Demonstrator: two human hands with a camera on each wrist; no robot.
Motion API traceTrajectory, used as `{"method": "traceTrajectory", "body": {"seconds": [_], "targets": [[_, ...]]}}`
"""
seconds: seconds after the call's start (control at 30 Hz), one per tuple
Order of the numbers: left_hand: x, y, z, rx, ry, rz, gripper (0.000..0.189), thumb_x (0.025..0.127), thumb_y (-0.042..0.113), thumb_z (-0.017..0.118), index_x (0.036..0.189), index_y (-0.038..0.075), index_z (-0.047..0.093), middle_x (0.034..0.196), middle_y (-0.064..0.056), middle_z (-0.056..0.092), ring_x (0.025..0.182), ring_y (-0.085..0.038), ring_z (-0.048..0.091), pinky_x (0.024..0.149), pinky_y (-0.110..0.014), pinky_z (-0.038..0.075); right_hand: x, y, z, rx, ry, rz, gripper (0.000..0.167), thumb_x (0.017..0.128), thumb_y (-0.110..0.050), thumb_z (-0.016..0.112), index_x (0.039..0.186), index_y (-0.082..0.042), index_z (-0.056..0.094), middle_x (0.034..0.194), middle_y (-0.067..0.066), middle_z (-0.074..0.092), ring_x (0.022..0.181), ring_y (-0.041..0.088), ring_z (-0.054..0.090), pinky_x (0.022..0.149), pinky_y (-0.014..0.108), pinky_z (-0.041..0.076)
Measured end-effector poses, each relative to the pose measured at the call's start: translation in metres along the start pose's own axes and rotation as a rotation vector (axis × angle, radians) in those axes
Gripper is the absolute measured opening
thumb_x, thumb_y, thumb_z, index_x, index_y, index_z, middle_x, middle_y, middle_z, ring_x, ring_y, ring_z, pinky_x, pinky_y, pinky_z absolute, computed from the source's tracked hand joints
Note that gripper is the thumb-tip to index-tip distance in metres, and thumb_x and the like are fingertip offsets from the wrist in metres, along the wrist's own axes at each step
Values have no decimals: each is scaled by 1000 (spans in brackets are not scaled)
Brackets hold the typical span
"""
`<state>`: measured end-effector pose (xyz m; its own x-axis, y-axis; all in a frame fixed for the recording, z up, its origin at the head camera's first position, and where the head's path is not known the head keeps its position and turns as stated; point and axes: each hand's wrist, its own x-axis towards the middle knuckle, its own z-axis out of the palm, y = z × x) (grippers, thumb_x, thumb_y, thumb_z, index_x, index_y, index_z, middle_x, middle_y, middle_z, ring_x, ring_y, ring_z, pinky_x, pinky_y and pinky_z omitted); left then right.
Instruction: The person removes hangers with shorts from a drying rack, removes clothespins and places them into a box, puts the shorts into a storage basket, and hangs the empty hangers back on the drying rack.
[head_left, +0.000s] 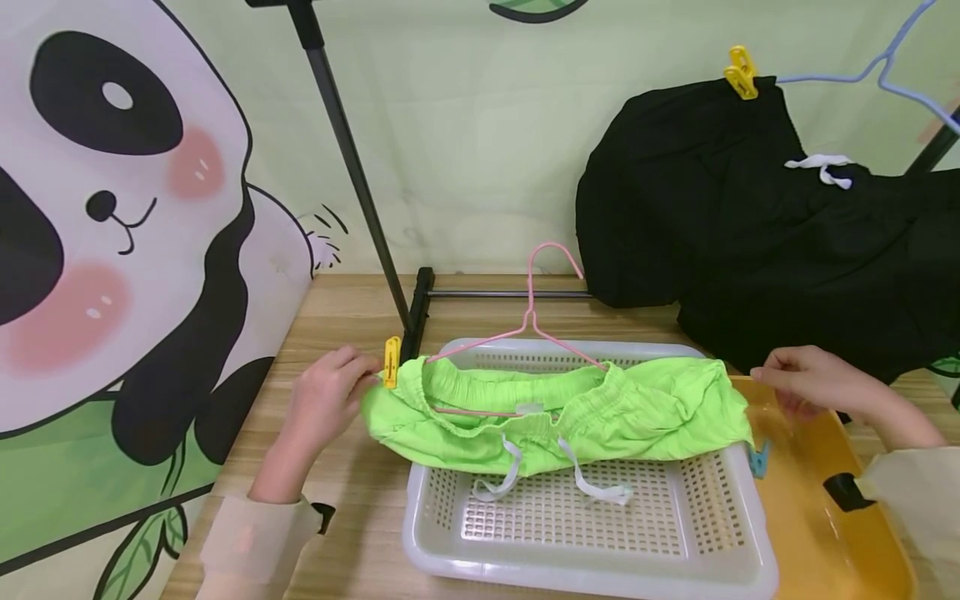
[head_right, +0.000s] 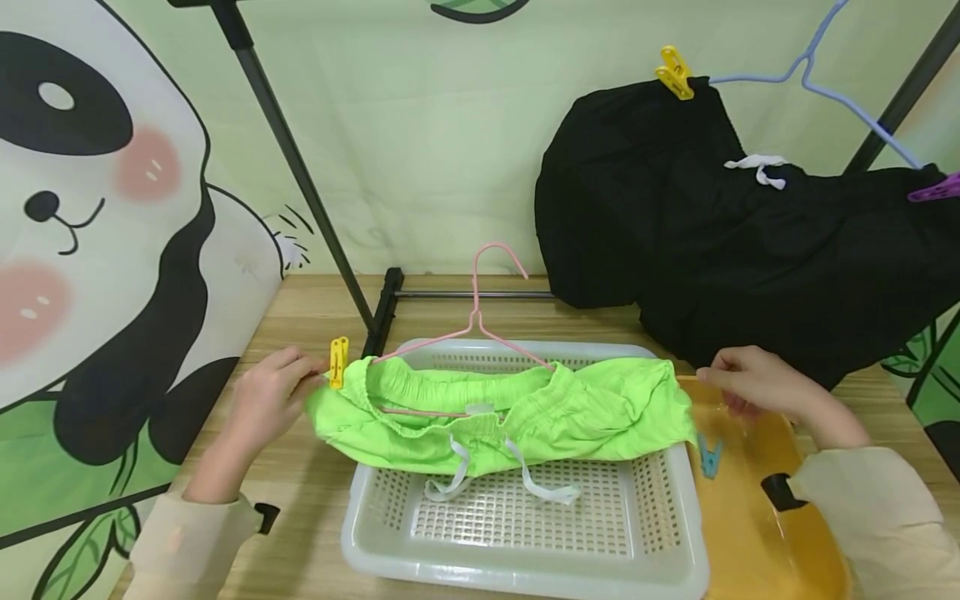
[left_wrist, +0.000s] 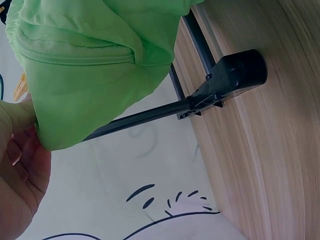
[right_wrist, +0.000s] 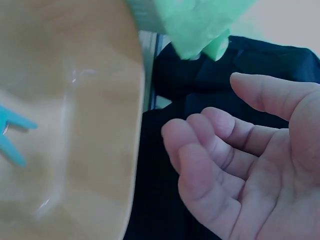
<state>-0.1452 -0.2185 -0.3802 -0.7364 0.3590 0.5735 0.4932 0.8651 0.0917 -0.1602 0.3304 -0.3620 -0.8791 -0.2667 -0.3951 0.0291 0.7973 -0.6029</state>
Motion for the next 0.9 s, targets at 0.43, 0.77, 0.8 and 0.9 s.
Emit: {"method": "traceTrajectory", "body": {"seconds": [0.43,0.77,0.8,0.9], "targets": [[1,1,-1,11,4,7,15,68,9,73,82,10,68,77,-1,62,67,-18,58,50,-29,46,-1,-27,2,77,50,-113,30,92,-30,44,88,0,49,68,6,48,61,17,52,54,30,49],[2,2,-1,17,0,17,14,69,10,73,82,11,68,77,-1,62,69,-19,59,49,-30,45,-2,-46,5,90,18,-204,25,93,-25,44,89,-1,50,67,4,49,60,17,51,52,28,48],[2,2,-1,18,0,18,14,69,10,73,82,11,68,77,-1,62,69,-19,59,49,-30,45,-2,-48,5,88,15,-209,24,93,-24,45,89,-1,50,67,4,50,60,17,51,52,28,48],[3,2,-1,20,0,21,14,69,10,73,82,10,68,77,-2,62,70,-19,59,49,-30,45,0,-52,6,81,3,-225,24,93,-24,45,90,-1,51,67,4,50,60,16,51,53,28,48]]}}
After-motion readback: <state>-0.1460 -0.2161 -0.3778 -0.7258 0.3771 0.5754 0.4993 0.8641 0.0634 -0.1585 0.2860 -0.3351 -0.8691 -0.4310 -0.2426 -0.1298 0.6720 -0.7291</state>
